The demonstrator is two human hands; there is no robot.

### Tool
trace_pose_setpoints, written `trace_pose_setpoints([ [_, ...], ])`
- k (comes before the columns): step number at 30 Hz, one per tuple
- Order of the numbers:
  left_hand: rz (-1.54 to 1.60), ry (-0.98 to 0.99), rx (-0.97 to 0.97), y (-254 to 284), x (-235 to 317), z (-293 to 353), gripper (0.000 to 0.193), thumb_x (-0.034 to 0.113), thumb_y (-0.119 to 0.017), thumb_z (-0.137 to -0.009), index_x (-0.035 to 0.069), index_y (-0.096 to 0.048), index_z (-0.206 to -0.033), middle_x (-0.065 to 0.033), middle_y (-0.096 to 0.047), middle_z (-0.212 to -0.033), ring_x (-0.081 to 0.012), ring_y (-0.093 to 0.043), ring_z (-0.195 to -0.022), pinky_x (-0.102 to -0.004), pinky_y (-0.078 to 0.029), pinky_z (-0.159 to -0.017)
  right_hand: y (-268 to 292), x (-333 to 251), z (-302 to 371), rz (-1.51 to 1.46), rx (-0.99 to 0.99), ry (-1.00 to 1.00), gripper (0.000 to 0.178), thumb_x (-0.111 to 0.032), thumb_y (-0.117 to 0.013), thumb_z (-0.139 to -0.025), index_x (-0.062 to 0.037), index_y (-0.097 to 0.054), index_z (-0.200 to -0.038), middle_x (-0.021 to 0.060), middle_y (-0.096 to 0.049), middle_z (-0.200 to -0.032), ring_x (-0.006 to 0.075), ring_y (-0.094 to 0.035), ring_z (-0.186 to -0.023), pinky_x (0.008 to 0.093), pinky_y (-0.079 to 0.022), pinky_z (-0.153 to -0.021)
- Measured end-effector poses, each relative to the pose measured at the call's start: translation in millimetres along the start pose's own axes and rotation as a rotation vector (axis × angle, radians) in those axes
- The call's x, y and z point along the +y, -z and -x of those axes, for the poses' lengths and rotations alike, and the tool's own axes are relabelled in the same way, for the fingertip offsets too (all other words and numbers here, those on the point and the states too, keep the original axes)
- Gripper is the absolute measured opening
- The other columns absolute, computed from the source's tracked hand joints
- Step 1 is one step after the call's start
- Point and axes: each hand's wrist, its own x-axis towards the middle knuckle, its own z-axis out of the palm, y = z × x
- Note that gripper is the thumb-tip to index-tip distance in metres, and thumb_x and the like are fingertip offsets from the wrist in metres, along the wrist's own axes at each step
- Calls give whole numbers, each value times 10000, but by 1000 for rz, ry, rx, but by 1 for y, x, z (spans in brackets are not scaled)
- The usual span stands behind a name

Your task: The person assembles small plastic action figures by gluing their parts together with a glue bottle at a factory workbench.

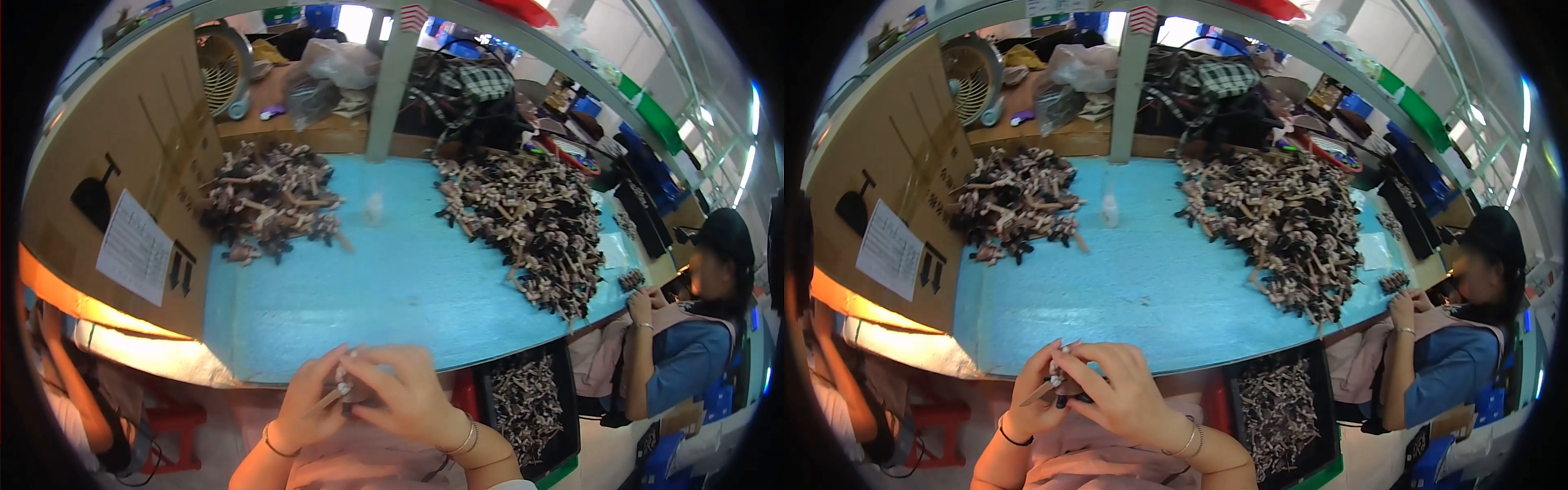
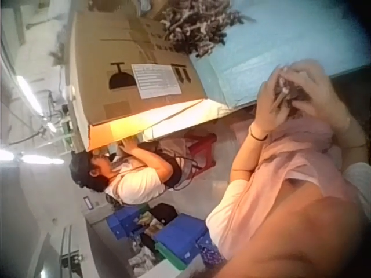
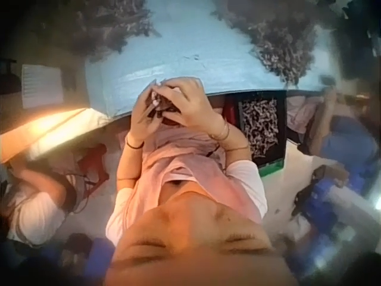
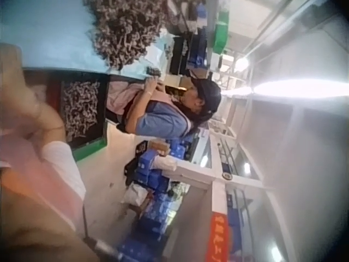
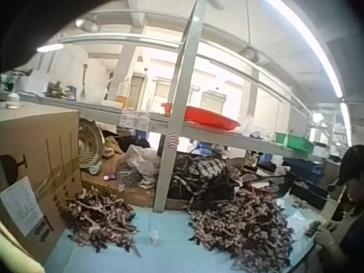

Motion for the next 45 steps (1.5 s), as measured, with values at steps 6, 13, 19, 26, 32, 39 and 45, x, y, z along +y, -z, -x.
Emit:
trace_pose_setpoints([
  [6, 210, -231, 89, -7, 10, -15, 634, 0, -613, -629, -16, -446, -1241, -125, -628, -912, -248, -634, -748, -309, -497, -655, 4, 2, 7, -41, 28, -7, 648, -124, -774, -576, -80, -485, -1154, 79, -534, -1072, 260, -533, -964, 376, -382, -810],
  [13, 113, -247, 19, 4, 26, -21, 688, 129, -653, -662, 4, -420, -1297, -93, -606, -793, -214, -583, -586, -277, -444, -534, 7, -3, 2, 4, 21, -12, 621, -105, -812, -514, -60, -498, -1048, 108, -524, -1024, 282, -507, -923, 378, -397, -800],
  [19, 33, -270, 96, 2, 18, -14, 632, 151, -672, -694, 10, -452, -1269, -85, -599, -741, -221, -555, -509, -294, -423, -493, 3, -1, -1, -129, -5, -38, 607, -88, -785, -571, -67, -472, -1091, 108, -519, -1077, 285, -513, -957, 388, -382, -809],
  [26, 10, -260, 160, -3, 16, -19, 610, 150, -687, -680, 8, -480, -1236, -88, -589, -710, -225, -546, -501, -297, -429, -522, 1, 6, 3, -68, 4, -37, 667, -136, -772, -610, -56, -429, -1176, 113, -511, -1129, 296, -505, -987, 407, -371, -832],
  [32, 65, -84, -82, 1, -2, -2, 686, 66, -729, -717, 5, -324, -1267, -122, -545, -1054, -168, -557, -932, -308, -472, -768, 0, 16, 8, -133, 6, -34, 657, -130, -752, -627, -83, -436, -1201, 116, -507, -1139, 300, -505, -1003, 405, -371, -845],
  [39, -286, -37, 33, 11, 6, -17, 594, 212, -754, -669, 2, -509, -1168, -154, -592, -1107, -311, -585, -971, -360, -442, -817, 23, 55, 8, 65, -71, -29, 570, -71, -722, -610, -132, -559, -1154, 131, -519, -999, 287, -512, -929, 391, -405, -799],
  [45, -654, -17, 187, 45, -10, -13, 434, 117, -644, -744, 5, -503, -1139, -176, -509, -1227, -320, -509, -1067, -393, -388, -908, 185, 214, -8, 755, 750, -221, 334, -170, -588, -837, -3, -536, -1122, 172, -537, -1084, 325, -473, -1035, 398, -380, -879],
])
